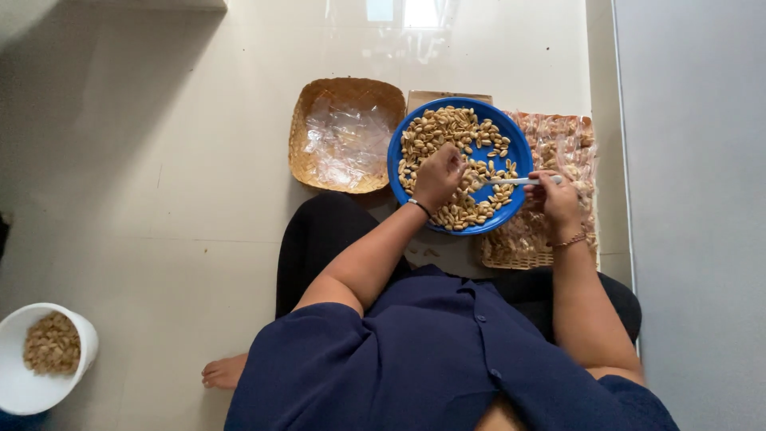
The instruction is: Sorting through a bowl of nuts to remove impurities or specific pieces using a spoon and hands
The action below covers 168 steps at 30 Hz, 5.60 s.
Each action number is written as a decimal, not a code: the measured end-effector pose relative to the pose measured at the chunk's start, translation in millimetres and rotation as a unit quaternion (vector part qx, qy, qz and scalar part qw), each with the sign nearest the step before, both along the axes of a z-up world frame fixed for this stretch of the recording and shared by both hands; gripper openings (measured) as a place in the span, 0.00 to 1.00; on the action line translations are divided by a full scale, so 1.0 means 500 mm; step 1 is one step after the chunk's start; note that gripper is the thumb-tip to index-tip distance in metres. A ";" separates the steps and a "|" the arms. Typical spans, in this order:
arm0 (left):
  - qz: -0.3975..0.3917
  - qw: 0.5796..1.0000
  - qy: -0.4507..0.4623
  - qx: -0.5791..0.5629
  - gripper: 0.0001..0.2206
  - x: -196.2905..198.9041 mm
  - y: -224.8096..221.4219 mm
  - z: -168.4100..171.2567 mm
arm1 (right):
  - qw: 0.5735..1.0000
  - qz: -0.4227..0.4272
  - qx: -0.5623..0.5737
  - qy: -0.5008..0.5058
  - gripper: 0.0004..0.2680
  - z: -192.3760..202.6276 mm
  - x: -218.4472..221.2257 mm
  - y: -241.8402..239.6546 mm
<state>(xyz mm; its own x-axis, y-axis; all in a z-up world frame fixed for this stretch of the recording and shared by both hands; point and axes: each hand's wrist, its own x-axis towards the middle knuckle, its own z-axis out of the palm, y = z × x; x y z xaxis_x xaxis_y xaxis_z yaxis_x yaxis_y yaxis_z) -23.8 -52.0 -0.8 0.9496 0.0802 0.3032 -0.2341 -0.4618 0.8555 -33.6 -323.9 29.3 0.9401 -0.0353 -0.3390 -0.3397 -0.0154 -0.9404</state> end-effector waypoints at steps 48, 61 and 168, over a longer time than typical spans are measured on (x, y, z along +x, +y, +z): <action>0.021 0.999 0.016 -0.031 0.10 0.016 -0.015 -0.067 | 0.896 -0.026 -0.337 -0.288 0.05 0.213 -0.070 -0.016; 0.021 0.994 0.048 -0.099 0.10 0.020 -0.040 -0.065 | 0.999 -0.023 0.012 0.024 0.07 -0.051 -0.033 0.019; -0.130 0.906 0.161 -0.369 0.09 -0.055 -0.018 0.009 | 0.994 -0.035 0.083 -0.058 0.05 0.019 -0.049 0.227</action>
